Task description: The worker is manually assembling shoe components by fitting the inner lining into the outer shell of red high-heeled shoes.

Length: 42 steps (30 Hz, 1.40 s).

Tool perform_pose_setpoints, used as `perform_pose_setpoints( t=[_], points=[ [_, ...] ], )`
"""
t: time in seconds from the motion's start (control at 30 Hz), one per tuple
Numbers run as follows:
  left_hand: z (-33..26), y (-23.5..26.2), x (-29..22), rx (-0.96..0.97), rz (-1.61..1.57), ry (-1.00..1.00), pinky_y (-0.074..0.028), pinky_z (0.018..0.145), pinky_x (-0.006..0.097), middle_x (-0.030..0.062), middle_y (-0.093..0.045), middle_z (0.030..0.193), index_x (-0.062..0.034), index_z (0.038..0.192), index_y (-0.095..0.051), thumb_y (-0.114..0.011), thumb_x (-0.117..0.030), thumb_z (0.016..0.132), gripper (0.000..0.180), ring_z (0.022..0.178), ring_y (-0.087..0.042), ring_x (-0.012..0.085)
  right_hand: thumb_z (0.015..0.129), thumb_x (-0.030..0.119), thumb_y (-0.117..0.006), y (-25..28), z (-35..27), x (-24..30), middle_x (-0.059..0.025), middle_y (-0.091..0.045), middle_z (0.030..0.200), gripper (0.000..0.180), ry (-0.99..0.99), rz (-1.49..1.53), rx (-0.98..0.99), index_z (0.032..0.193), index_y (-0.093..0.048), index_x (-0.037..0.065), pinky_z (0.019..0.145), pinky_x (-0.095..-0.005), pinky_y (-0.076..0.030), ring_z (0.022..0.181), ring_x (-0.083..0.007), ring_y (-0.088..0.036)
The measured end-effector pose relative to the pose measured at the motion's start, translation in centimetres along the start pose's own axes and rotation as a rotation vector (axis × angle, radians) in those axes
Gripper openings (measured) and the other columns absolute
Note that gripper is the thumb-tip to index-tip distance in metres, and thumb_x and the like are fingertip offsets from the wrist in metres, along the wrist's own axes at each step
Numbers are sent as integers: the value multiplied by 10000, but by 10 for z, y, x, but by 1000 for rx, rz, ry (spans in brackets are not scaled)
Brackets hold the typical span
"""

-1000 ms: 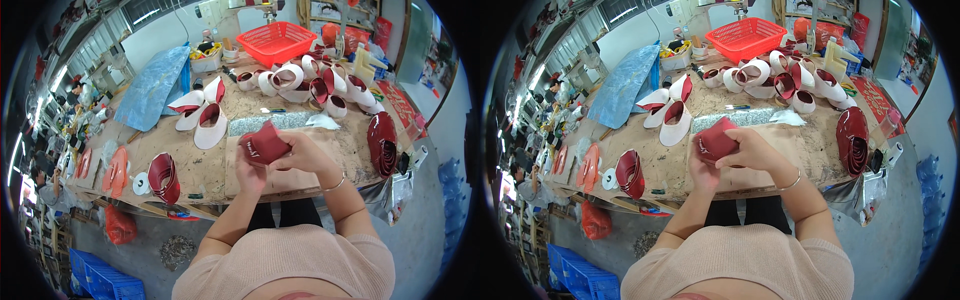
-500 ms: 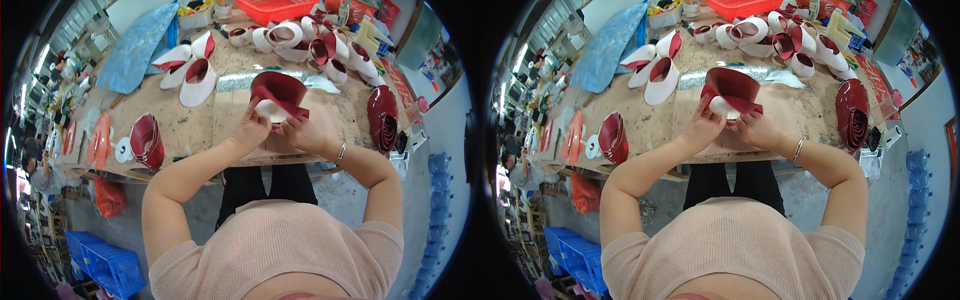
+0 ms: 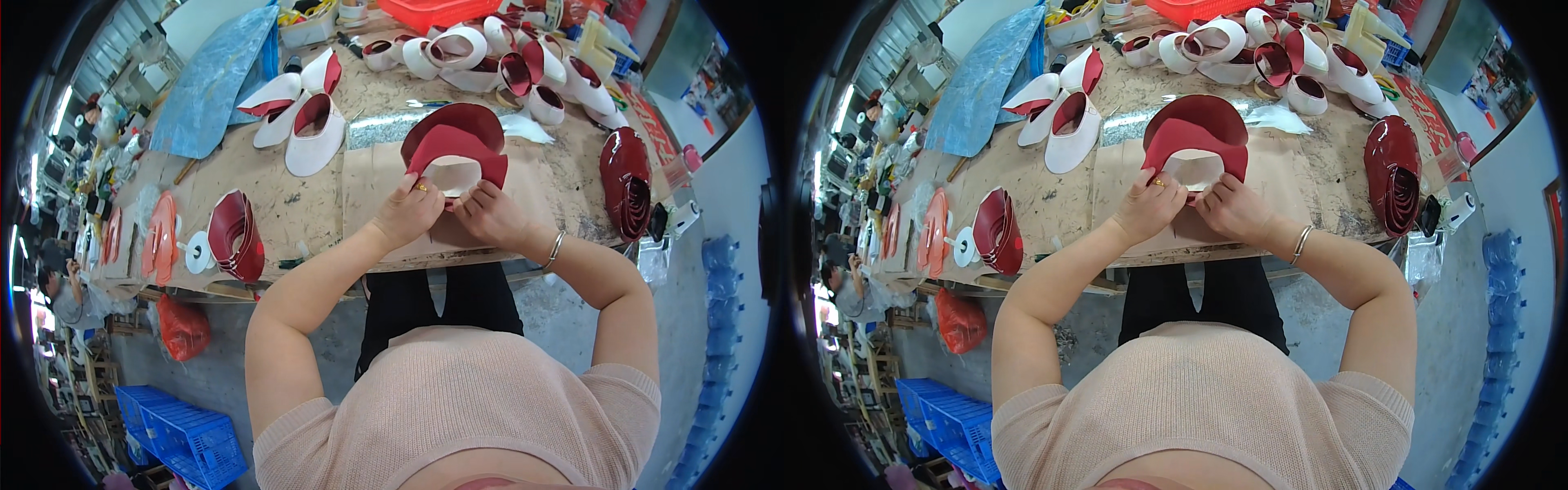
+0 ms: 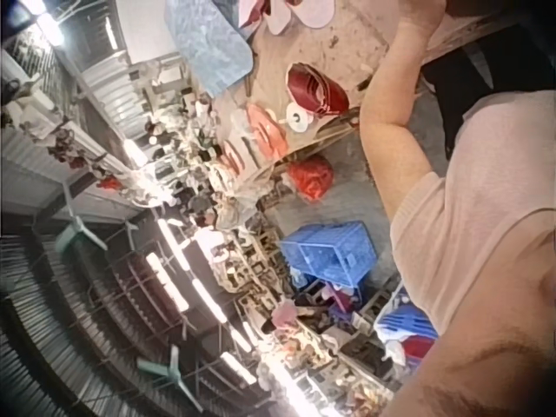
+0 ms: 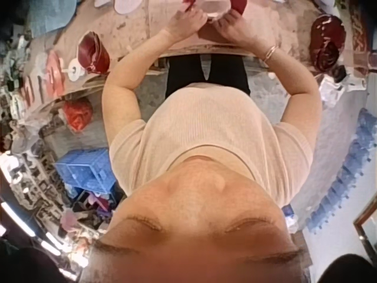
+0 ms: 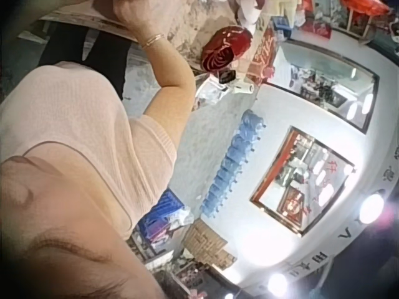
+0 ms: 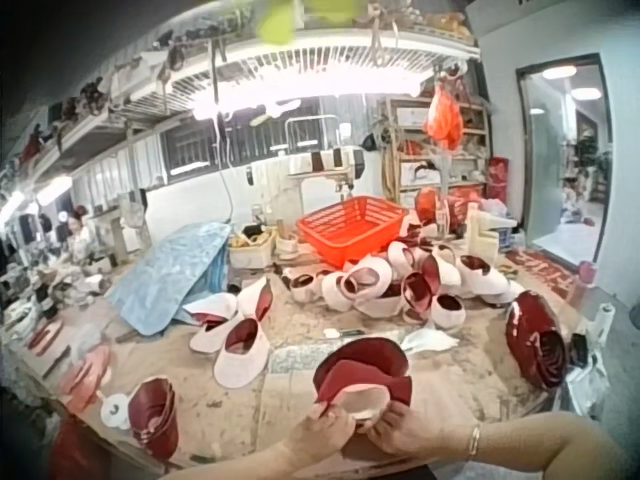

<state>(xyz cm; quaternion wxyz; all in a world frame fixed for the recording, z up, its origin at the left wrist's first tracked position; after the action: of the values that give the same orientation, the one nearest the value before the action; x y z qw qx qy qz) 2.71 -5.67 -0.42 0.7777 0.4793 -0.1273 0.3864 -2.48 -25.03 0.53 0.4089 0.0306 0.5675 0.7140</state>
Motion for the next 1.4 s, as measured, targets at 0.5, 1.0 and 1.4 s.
perform_pose_setpoints(
  t=[0.5, 1.0, 1.4],
  points=[
    [20, -20, 29, 556, -762, 493, -322, 986, 430, 151, -666, 1006, -114, 1054, -648, -664, -198, 762, 304, 989, -598, 327, 705, 101, -652, 2, 36, -35, -154, -649, 784, 71, -300, 445, 318, 727, -643, 34, 720, -392, -485, 757, -310, -639],
    [56, -18, 39, 1010, -718, 465, -346, 908, 399, 154, -683, 927, -50, 910, -705, -567, -180, 722, 267, 911, -636, 290, 690, 178, -724, -19, 64, -58, -164, -662, 817, 168, -436, 538, 562, 751, -695, 23, 695, -398, -524, 794, -321, -648],
    [63, -14, 45, 1111, -730, 433, -355, 907, 414, 132, -674, 897, -73, 933, -705, -607, -318, 806, 292, 899, -628, 294, 675, 172, -713, -22, 77, -53, -147, -679, 839, 199, -495, 431, 668, 810, -668, 32, 719, -376, -539, 820, -293, -666]
  ],
)
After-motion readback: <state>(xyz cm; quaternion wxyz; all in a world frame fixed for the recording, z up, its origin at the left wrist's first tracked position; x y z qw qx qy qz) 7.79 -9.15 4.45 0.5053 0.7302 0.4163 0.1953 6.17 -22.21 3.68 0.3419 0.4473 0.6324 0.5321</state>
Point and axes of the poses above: each hand's wrist, its own z-axis towards the middle knuckle, its own y-axis out of the back of the hand, x = y × z, the point moved 1 cm from there along z, towards the middle knuckle
